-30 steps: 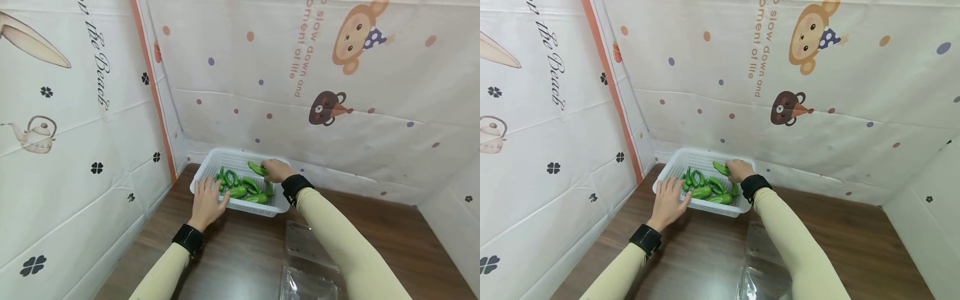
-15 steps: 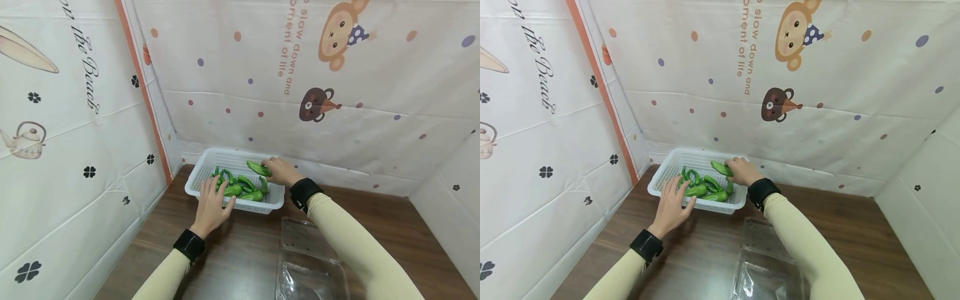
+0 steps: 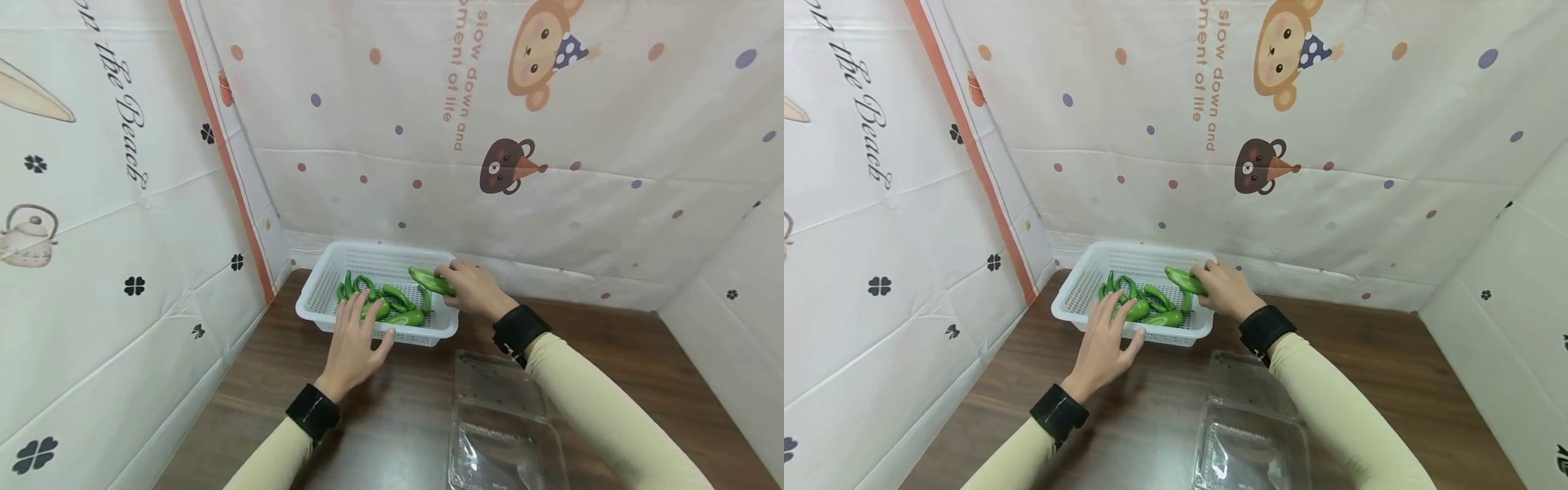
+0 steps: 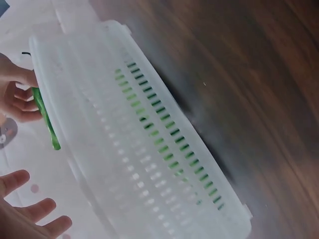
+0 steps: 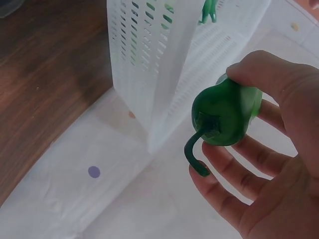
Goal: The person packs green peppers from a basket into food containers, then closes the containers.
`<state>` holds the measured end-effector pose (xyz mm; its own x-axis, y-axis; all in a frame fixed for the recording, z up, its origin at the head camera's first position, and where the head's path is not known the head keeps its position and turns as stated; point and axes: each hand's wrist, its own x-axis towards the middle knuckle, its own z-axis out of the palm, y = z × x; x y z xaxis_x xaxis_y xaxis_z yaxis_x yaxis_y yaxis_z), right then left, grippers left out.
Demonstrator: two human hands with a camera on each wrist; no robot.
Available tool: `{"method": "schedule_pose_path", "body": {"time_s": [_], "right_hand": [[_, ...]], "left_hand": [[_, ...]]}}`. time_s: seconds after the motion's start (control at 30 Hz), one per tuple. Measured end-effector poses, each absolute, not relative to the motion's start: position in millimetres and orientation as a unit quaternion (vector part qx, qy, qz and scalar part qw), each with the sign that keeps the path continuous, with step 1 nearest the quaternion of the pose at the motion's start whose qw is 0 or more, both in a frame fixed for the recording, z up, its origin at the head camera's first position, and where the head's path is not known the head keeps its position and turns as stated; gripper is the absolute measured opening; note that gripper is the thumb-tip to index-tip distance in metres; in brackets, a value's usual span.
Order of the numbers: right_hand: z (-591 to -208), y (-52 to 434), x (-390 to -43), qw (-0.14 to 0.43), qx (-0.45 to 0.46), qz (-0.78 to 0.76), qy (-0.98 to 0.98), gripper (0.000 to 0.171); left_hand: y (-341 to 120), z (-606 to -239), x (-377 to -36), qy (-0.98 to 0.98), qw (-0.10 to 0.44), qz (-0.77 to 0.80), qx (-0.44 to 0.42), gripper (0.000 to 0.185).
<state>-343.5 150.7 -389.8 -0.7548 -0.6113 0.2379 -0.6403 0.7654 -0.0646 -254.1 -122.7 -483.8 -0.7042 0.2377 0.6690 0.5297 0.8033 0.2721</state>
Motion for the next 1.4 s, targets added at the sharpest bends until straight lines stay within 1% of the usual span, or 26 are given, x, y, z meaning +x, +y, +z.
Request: {"method": "schedule_pose_path", "body": {"time_s": [0.13,0.3,0.47,0.8,1.07,1.4], "right_hand": [[-391.3,158.0,-334.4,0.122,0.341,0.075,-0.929,0.047],[-394.7,168.6,-321.7,0.162,0.361,0.079,-0.915,0.045],[-399.2,180.3,-310.1,0.186,0.371,0.087,-0.905,0.048],[-405.9,200.4,-290.5,0.195,0.367,0.078,-0.906,0.051],[-408.9,210.1,-275.6,0.176,0.342,0.073,-0.920,0.050],[-414.6,225.2,-254.9,0.195,0.348,0.064,-0.914,0.052]], "left_hand": [[-116.7,-483.5,-250.5,-0.892,0.322,-0.227,-0.224,0.057],[-110.5,-484.9,-246.2,-0.888,0.325,-0.224,-0.237,0.057],[-104.9,-487.4,-242.0,-0.885,0.323,-0.223,-0.248,0.058],[-93.5,-490.9,-232.9,-0.886,0.313,-0.228,-0.256,0.059],[-85.4,-491.3,-226.1,-0.885,0.299,-0.238,-0.266,0.059],[-74.6,-491.3,-218.3,-0.879,0.282,-0.251,-0.292,0.061]]}}
